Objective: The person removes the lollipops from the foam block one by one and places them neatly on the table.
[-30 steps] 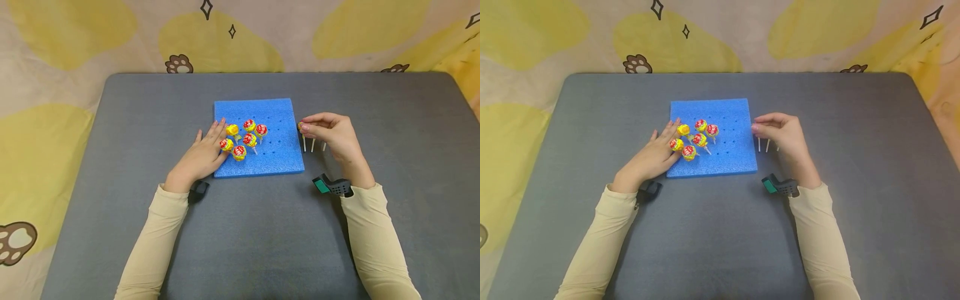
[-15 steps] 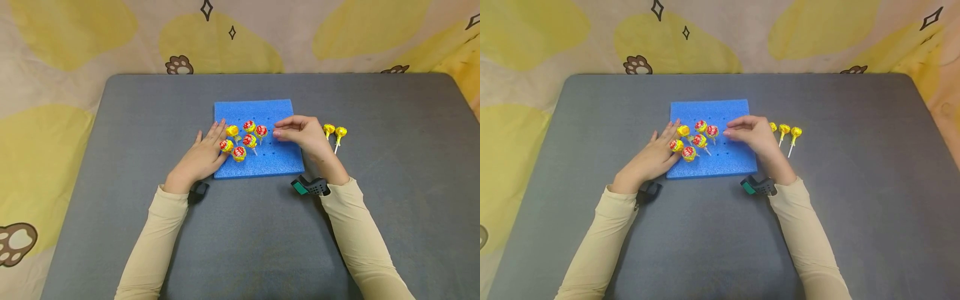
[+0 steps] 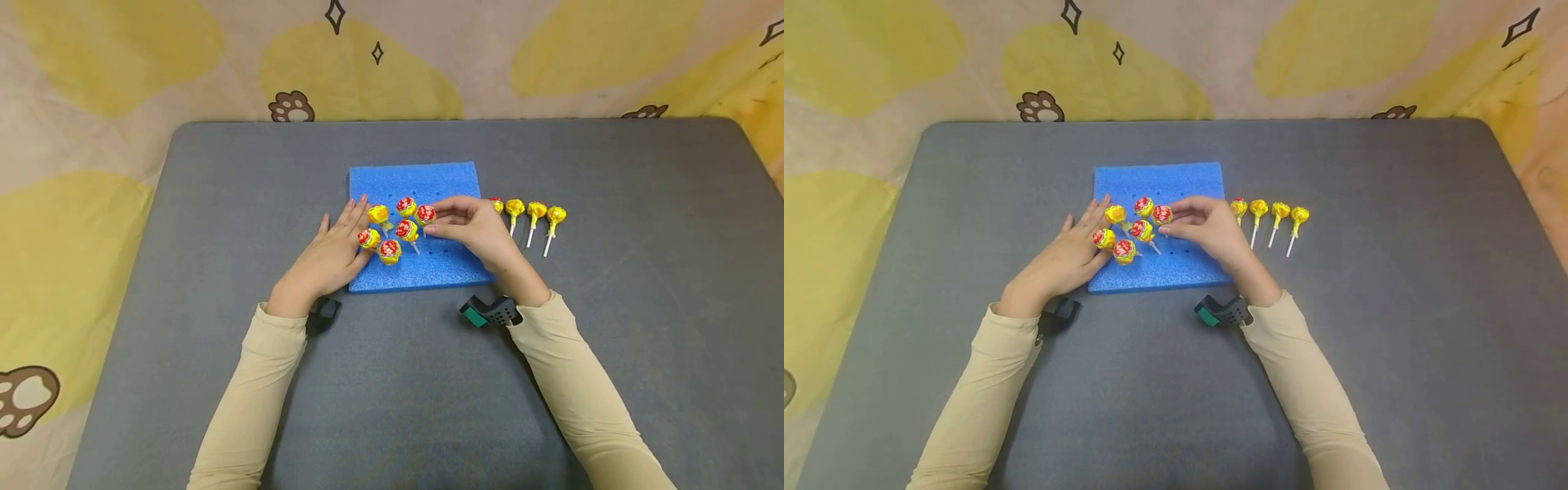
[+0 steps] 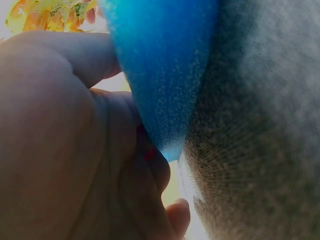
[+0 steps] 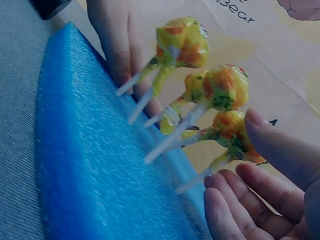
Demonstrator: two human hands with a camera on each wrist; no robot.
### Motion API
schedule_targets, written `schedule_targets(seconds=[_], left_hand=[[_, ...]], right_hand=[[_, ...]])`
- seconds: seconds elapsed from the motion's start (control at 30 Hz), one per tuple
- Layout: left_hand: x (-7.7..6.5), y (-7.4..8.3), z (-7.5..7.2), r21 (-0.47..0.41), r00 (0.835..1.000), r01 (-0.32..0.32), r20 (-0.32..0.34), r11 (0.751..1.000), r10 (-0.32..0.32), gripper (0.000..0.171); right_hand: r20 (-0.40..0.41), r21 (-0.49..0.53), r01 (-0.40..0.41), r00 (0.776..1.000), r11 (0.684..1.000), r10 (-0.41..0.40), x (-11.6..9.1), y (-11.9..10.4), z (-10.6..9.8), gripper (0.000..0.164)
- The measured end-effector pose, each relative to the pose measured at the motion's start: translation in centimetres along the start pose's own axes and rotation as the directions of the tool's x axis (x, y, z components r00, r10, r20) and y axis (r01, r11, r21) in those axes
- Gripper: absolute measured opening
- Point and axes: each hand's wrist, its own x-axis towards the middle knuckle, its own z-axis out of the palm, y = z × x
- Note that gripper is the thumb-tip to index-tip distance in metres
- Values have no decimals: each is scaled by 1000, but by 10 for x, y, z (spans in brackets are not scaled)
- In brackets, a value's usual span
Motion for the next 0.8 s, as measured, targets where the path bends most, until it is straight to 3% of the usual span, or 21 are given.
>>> schedule_targets(seconds=[0.17,0.8], left_hand=[[0,0,-1,2,1000,0,-2,1000,0,64],[-1,0,-1,6,1000,-11,-11,1000,11,64]], right_hand=[[-43,-26,39,998,999,-40,-1,0,4,33],[-76,-22,115,990,993,-116,-3,1,7,29]])
